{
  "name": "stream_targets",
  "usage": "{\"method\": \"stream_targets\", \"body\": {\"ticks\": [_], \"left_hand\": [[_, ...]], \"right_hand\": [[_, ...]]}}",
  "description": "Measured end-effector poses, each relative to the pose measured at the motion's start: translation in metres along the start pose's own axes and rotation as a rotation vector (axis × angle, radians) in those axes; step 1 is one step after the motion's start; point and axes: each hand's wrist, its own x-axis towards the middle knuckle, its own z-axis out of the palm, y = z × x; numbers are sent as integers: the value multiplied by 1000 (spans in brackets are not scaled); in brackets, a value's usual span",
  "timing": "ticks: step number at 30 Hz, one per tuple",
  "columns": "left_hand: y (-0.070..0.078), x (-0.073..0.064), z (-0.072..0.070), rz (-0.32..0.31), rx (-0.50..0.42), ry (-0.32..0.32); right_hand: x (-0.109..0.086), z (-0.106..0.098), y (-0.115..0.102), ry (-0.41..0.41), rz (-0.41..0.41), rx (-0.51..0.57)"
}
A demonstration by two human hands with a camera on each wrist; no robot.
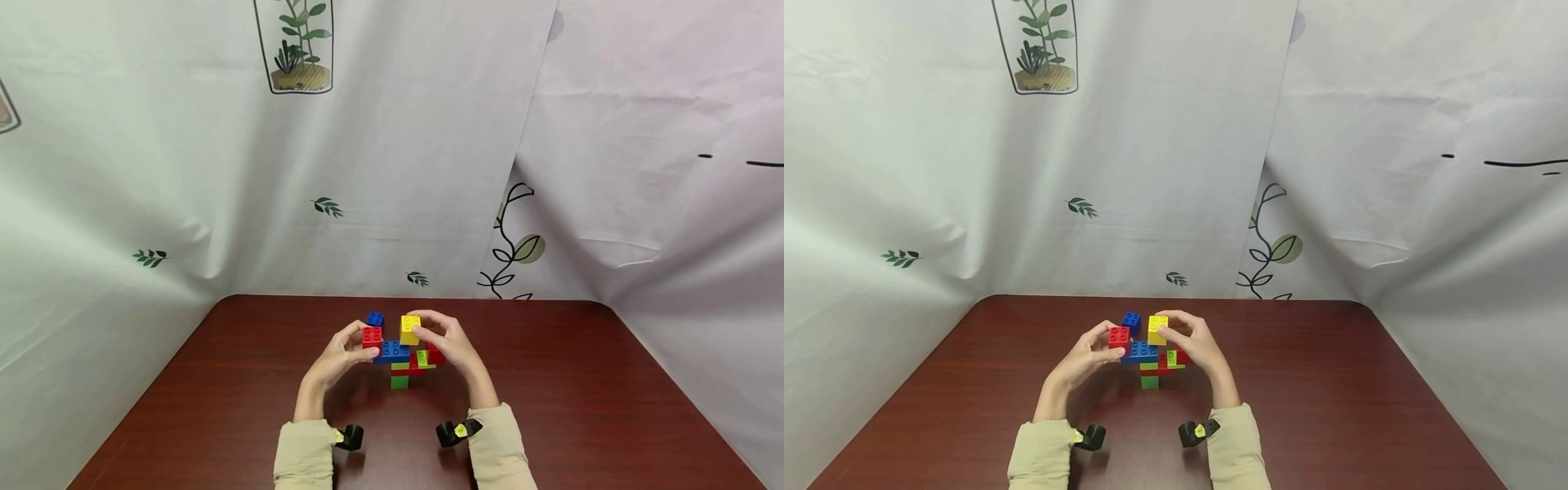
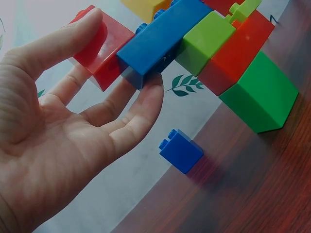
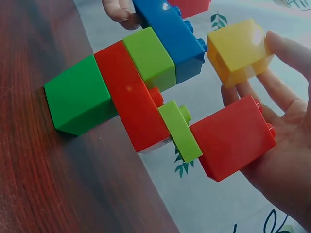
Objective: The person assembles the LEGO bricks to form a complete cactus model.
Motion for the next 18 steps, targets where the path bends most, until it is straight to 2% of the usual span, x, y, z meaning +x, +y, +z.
{"method": "stream_targets", "body": {"ticks": [10,18], "left_hand": [[0,1,0,4,5,-7],[-1,0,-1,-2,-3,-17]], "right_hand": [[1,1,-1,-66,-20,-50],[2,4,-3,-89,-26,-31]]}}
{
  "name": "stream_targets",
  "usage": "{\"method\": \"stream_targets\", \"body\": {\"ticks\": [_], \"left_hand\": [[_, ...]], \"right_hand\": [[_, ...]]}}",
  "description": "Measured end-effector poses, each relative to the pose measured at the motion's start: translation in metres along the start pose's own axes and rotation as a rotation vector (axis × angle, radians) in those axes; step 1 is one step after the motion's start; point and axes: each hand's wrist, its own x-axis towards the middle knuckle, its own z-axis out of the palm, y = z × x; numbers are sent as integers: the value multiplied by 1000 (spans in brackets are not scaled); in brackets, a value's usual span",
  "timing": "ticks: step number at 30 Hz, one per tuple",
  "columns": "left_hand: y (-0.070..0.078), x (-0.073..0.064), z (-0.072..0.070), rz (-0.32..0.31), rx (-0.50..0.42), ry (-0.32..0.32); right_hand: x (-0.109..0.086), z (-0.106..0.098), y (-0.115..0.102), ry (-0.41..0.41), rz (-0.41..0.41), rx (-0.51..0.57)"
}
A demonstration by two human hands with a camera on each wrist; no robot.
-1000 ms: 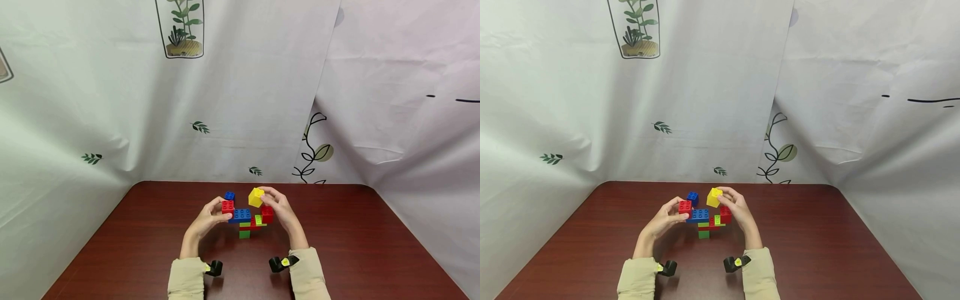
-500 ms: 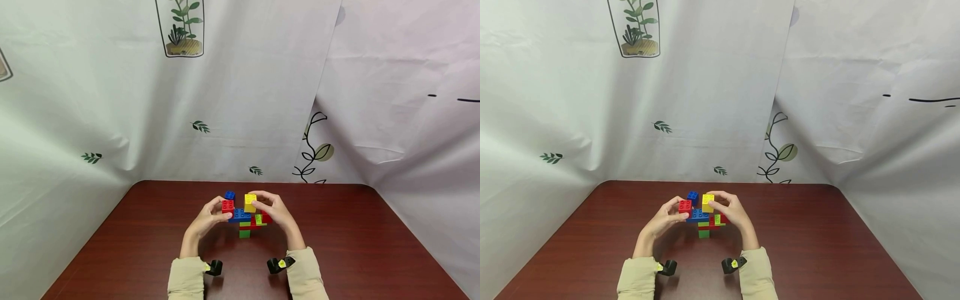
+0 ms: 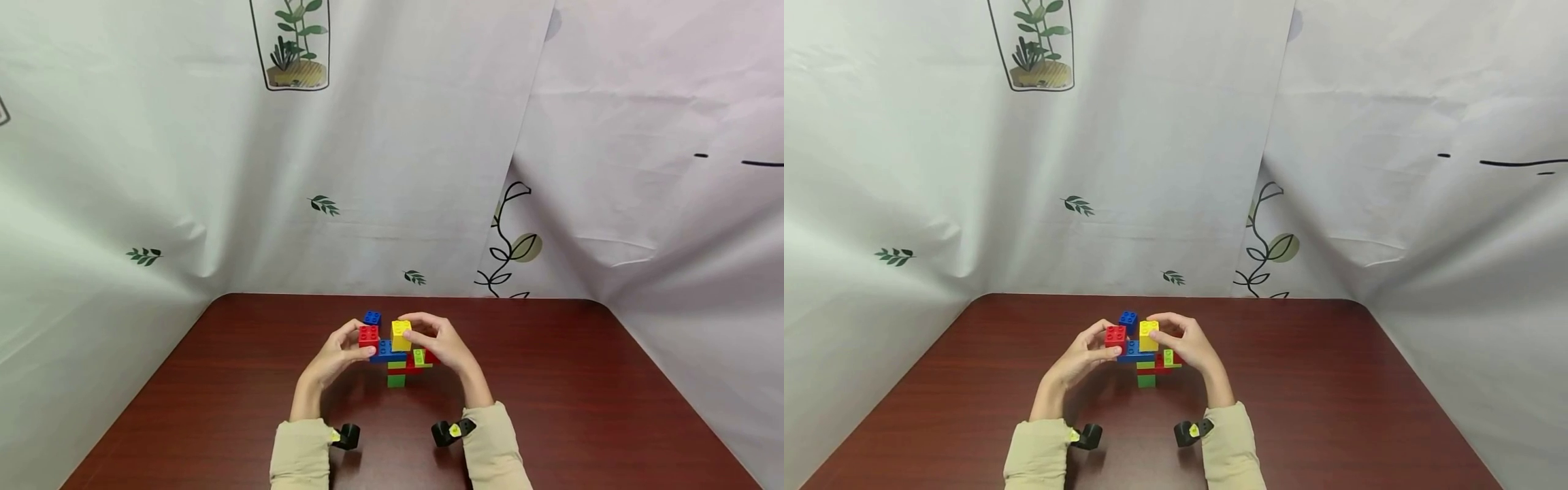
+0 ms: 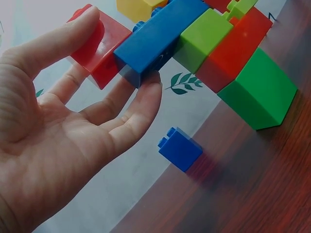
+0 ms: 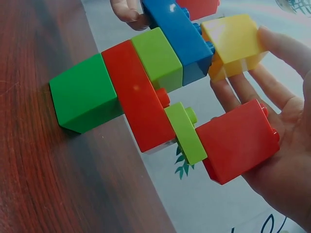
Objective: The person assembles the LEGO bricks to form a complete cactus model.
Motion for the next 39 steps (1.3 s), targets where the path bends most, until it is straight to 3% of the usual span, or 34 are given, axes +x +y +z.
{"method": "stream_targets", "body": {"ticks": [25,39], "left_hand": [[-3,-1,-4,-18,-66,-8],[-3,-1,-4,-39,-80,-9]], "right_hand": [[7,5,-6,-26,39,-116],[6,4,-5,-10,46,-81]]}}
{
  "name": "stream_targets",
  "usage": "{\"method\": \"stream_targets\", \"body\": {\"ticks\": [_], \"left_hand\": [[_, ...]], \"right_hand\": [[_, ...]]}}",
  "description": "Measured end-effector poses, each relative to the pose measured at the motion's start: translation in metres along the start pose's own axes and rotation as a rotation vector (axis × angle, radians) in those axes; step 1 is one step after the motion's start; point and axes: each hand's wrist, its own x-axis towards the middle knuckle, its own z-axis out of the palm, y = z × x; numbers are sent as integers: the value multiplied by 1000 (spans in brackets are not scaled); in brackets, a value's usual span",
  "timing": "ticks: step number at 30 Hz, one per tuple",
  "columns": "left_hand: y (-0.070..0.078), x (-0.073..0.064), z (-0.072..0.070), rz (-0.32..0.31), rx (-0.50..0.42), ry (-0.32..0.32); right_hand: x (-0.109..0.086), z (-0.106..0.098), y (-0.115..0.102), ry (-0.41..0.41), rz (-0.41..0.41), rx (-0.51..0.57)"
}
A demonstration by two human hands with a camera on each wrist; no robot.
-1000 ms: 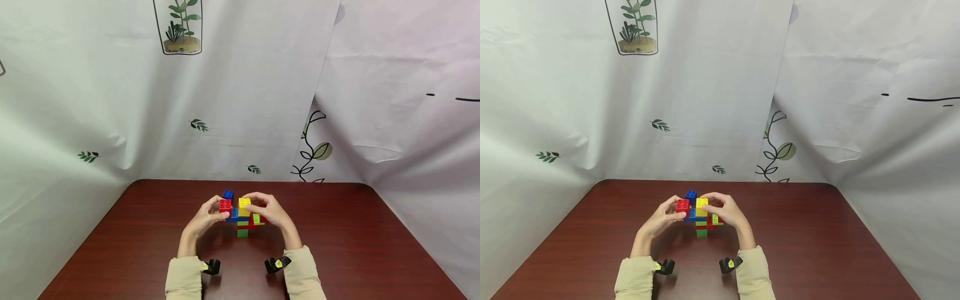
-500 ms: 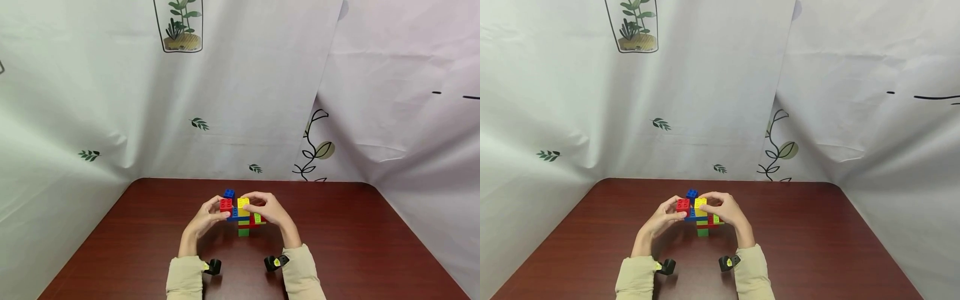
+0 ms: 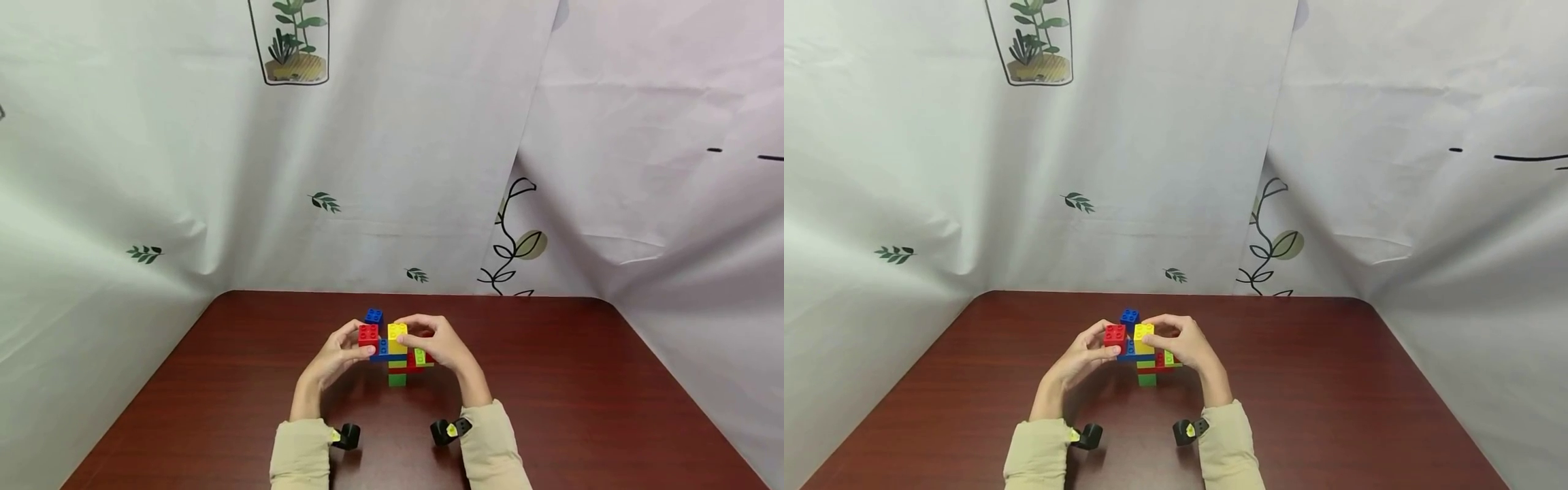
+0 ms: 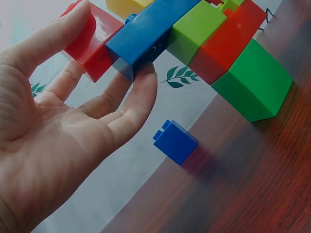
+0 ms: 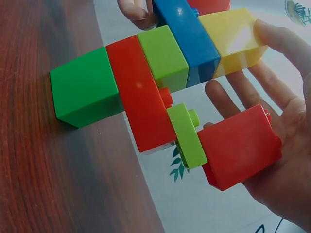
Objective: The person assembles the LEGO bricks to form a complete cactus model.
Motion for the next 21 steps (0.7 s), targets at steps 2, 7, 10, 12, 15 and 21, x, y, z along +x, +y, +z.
{"method": "stream_targets", "body": {"ticks": [2,7,10,12,15,21], "left_hand": [[0,0,0,-5,-2,-1],[-1,2,0,-5,-2,-14],[-1,3,0,-3,0,-21],[-1,3,-1,-5,-2,-21],[-2,2,-1,-12,-2,-16],[-2,1,-1,-14,-6,-8]], "right_hand": [[-1,0,0,-4,1,6],[-2,-2,2,-8,-1,10],[-1,-2,2,-7,-3,11],[-1,-2,3,-10,-6,13],[-1,-1,3,-19,-7,13],[-1,-1,2,-24,5,17]]}}
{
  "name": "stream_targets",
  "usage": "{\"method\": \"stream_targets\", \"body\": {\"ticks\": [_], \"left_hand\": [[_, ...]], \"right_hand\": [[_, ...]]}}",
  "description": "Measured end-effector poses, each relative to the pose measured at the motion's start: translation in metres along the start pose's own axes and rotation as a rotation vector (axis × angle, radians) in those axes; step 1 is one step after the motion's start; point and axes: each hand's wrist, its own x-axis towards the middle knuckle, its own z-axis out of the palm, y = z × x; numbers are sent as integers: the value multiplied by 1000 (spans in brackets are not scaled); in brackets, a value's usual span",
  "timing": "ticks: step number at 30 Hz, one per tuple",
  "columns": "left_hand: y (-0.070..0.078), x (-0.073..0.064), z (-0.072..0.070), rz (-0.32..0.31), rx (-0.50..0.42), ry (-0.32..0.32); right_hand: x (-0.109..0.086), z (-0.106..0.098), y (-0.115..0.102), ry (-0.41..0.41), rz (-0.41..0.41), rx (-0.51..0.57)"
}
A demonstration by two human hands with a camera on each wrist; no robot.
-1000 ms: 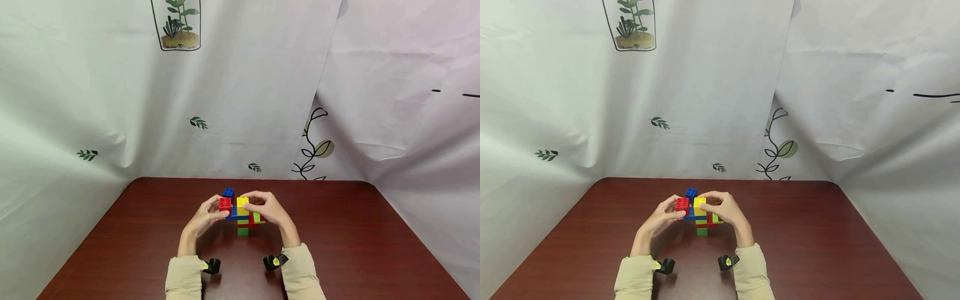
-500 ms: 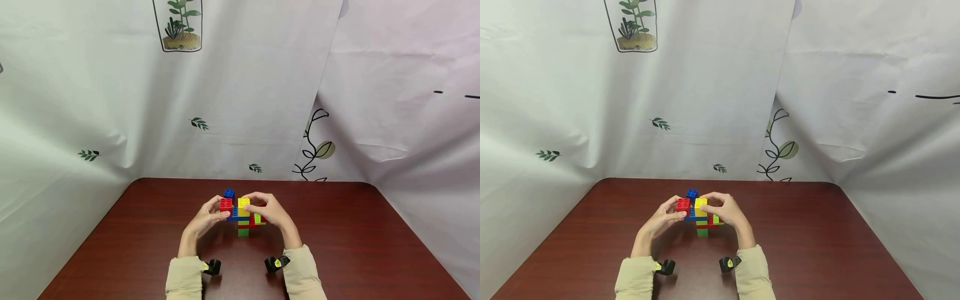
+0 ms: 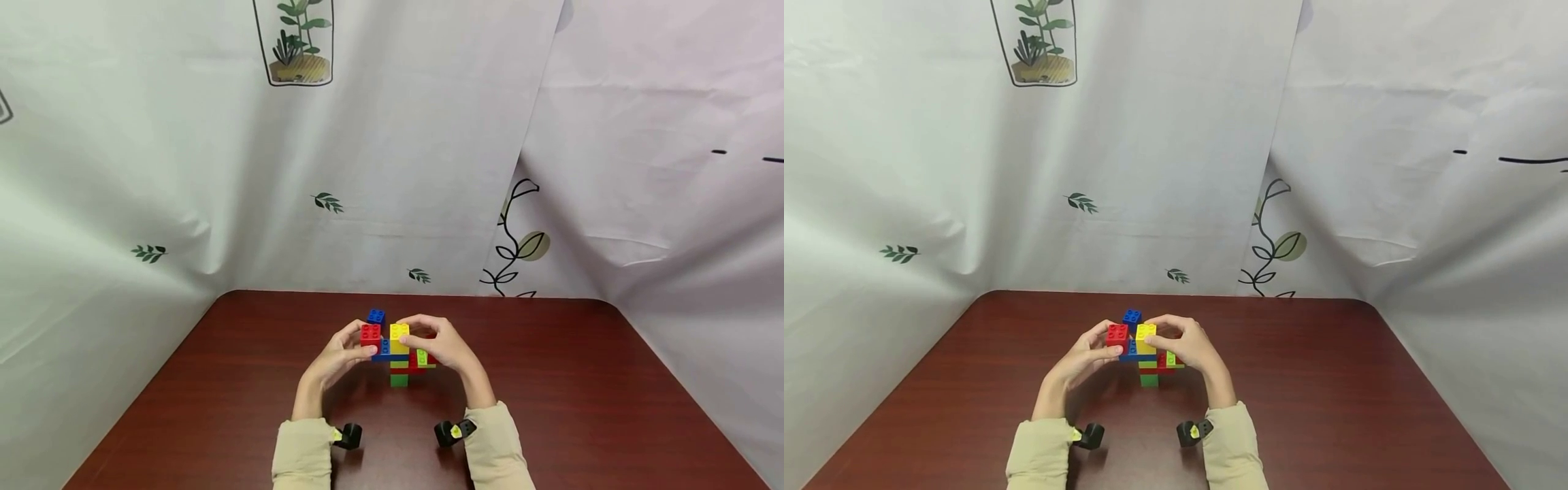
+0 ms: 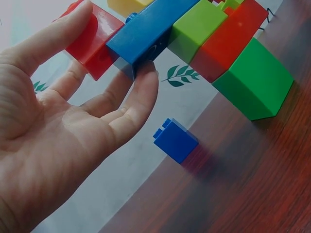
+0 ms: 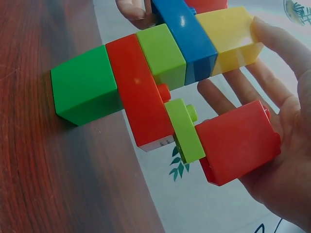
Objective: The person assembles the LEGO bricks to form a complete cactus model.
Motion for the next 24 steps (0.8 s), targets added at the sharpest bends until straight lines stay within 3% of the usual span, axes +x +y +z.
{"method": "stream_targets", "body": {"ticks": [8,24], "left_hand": [[0,-2,0,-24,6,25],[2,-5,-2,6,-8,10]], "right_hand": [[-1,0,-2,9,6,-18],[-2,3,-4,43,30,-58]]}}
